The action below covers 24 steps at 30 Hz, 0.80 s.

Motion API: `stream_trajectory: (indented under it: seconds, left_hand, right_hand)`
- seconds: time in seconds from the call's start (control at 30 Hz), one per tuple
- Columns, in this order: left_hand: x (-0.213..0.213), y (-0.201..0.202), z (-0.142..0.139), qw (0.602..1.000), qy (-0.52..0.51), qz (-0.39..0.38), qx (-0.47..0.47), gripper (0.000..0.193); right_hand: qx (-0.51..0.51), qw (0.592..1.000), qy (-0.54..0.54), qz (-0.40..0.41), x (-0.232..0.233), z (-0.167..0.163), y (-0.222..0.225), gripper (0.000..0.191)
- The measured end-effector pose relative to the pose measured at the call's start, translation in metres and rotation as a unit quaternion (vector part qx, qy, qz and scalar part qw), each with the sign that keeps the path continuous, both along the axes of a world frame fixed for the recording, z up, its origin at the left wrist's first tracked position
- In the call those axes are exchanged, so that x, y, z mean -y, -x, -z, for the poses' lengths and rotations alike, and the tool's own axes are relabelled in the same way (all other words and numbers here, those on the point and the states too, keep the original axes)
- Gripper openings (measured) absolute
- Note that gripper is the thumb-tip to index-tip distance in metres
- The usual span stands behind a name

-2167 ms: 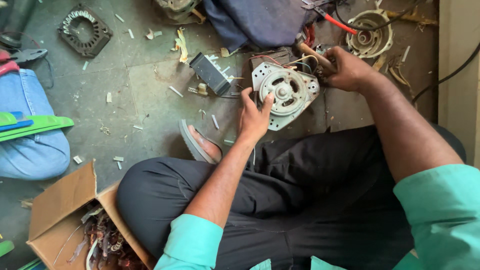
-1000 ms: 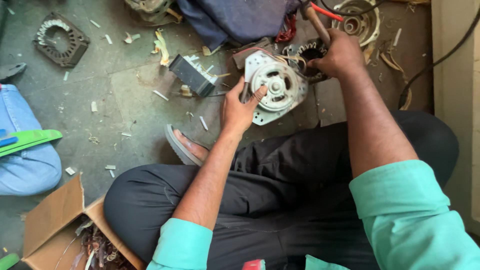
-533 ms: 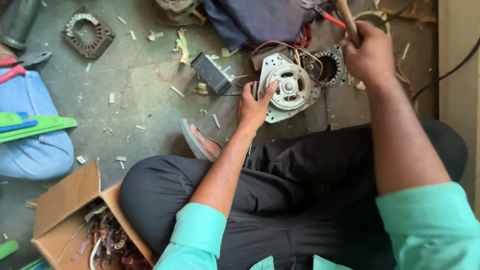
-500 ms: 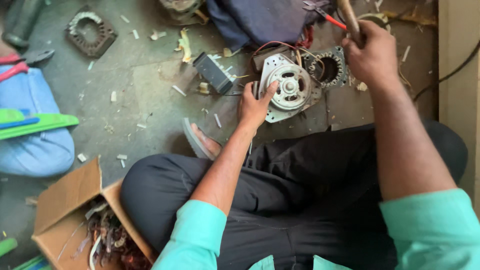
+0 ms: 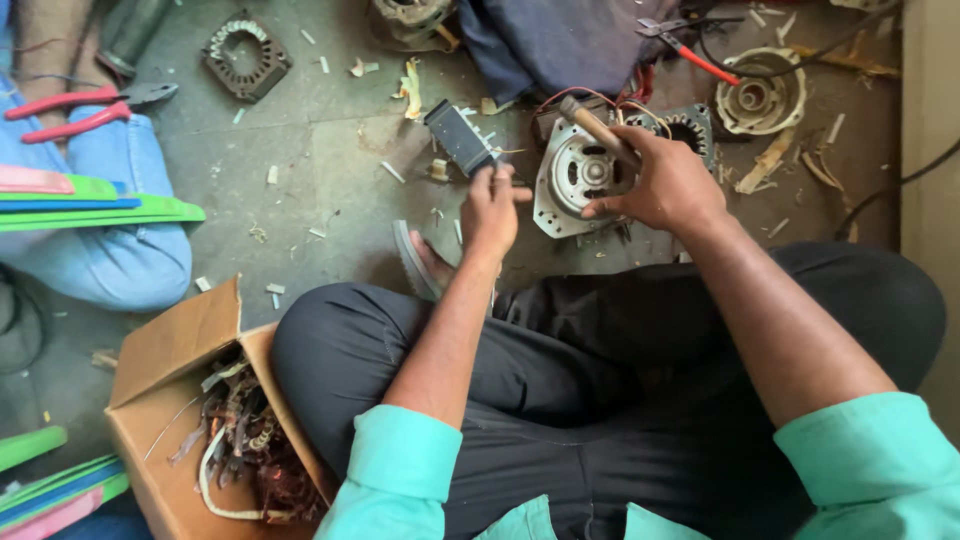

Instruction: The person sits on the floor and dismantles old electric motors, using a hammer to strike and pry components off the motor housings and pulling out copper windings by hand. They place removed copper coils into a cardboard box and later pick up an angle grinder.

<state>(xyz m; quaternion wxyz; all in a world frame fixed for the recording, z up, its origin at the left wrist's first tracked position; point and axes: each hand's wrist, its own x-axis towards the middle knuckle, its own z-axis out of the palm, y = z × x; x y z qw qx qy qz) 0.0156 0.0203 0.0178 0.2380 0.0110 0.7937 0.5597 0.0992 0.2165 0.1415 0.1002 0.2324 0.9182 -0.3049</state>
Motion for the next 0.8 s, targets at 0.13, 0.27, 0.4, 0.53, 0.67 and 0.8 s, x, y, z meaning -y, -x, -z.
stream_trajectory:
  seconds: [0.13,0.27,0.4,0.53,0.67,0.8]
  left_hand:
    - [0.011,0.009,-0.03,0.972,-0.194,-0.076,0.108,0.024]
    - [0.013,0.01,-0.048,0.968,-0.237,-0.04,0.064,0.019]
    - [0.009,0.004,-0.055,0.971,-0.235,-0.027,-0.025,0.02]
    - [0.005,0.002,-0.067,0.946,-0.302,-0.04,-0.114,0.012]
    - [0.004,-0.001,-0.088,0.946,-0.195,0.0,-0.258,0.008]
    - [0.0,-0.006,-0.106,0.926,-0.096,0.045,-0.363,0.01]
  right_hand:
    - [0.007,1.0,0.016,0.011,-0.016,0.006,0.003,0.099]
    - [0.05,0.999,0.006,0.014,-0.037,0.016,0.001,0.088]
    - [0.057,0.998,-0.003,0.015,-0.045,0.025,-0.003,0.076]
    - [0.042,0.999,-0.008,0.014,-0.042,0.026,-0.004,0.078]
    - [0.046,0.999,-0.004,0.018,-0.039,0.024,-0.003,0.078]
    - [0.042,0.999,-0.006,0.015,-0.039,0.024,-0.002,0.079]
